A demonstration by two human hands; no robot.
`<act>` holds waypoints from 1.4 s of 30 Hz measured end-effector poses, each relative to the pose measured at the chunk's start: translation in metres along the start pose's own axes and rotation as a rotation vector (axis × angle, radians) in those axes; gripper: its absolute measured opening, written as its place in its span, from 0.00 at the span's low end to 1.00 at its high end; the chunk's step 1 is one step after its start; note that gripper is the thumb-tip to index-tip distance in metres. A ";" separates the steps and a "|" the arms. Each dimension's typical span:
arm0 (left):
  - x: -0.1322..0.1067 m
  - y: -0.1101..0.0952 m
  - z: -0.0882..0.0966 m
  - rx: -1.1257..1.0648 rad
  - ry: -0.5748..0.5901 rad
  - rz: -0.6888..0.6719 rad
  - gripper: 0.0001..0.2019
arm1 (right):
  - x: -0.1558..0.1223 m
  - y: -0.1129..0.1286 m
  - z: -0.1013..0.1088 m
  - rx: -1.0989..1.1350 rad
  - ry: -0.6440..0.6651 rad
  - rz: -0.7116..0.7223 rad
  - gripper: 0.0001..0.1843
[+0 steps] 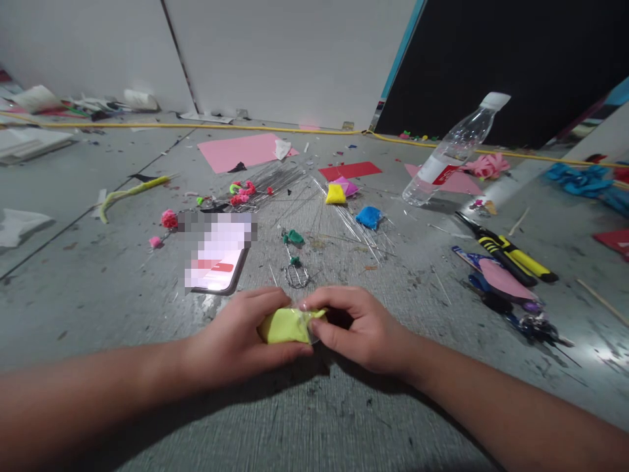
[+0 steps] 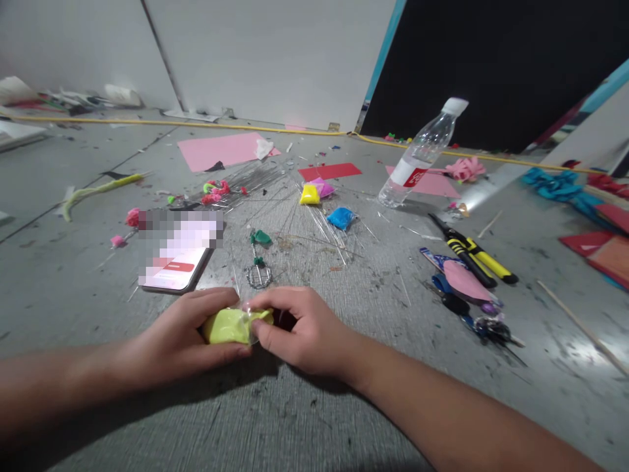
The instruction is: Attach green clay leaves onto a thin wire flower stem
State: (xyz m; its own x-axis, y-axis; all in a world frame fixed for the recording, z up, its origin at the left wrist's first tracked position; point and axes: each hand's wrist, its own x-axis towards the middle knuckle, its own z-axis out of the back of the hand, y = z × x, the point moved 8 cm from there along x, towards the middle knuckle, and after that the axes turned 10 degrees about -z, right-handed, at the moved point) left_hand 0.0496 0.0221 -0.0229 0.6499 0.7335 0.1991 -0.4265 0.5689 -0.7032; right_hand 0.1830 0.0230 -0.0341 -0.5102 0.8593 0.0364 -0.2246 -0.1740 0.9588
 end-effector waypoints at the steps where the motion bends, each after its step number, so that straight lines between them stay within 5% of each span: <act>1: 0.000 -0.001 -0.001 -0.010 0.017 -0.006 0.17 | 0.000 0.003 0.000 -0.039 0.018 0.038 0.06; 13: 0.003 0.002 -0.005 0.004 0.076 0.026 0.16 | -0.006 0.014 -0.013 -0.615 0.029 0.300 0.13; 21: 0.002 0.002 -0.003 0.065 0.032 0.064 0.17 | -0.006 0.019 0.007 -0.358 -0.143 0.310 0.08; 31: 0.002 0.000 -0.003 0.047 0.026 0.016 0.16 | 0.002 0.005 0.004 -0.171 0.011 0.127 0.07; 35: 0.002 0.001 -0.003 0.055 0.032 0.014 0.16 | 0.003 0.003 0.000 -0.203 0.093 0.141 0.06; 42: 0.002 0.007 0.000 0.038 -0.002 0.075 0.16 | -0.003 0.013 -0.004 -0.500 0.042 0.263 0.09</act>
State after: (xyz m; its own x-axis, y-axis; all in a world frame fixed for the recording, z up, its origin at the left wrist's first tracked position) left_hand 0.0480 0.0278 -0.0269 0.6140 0.7752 0.1485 -0.4974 0.5261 -0.6898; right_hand 0.1782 0.0161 -0.0229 -0.6324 0.7380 0.2355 -0.4459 -0.5953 0.6684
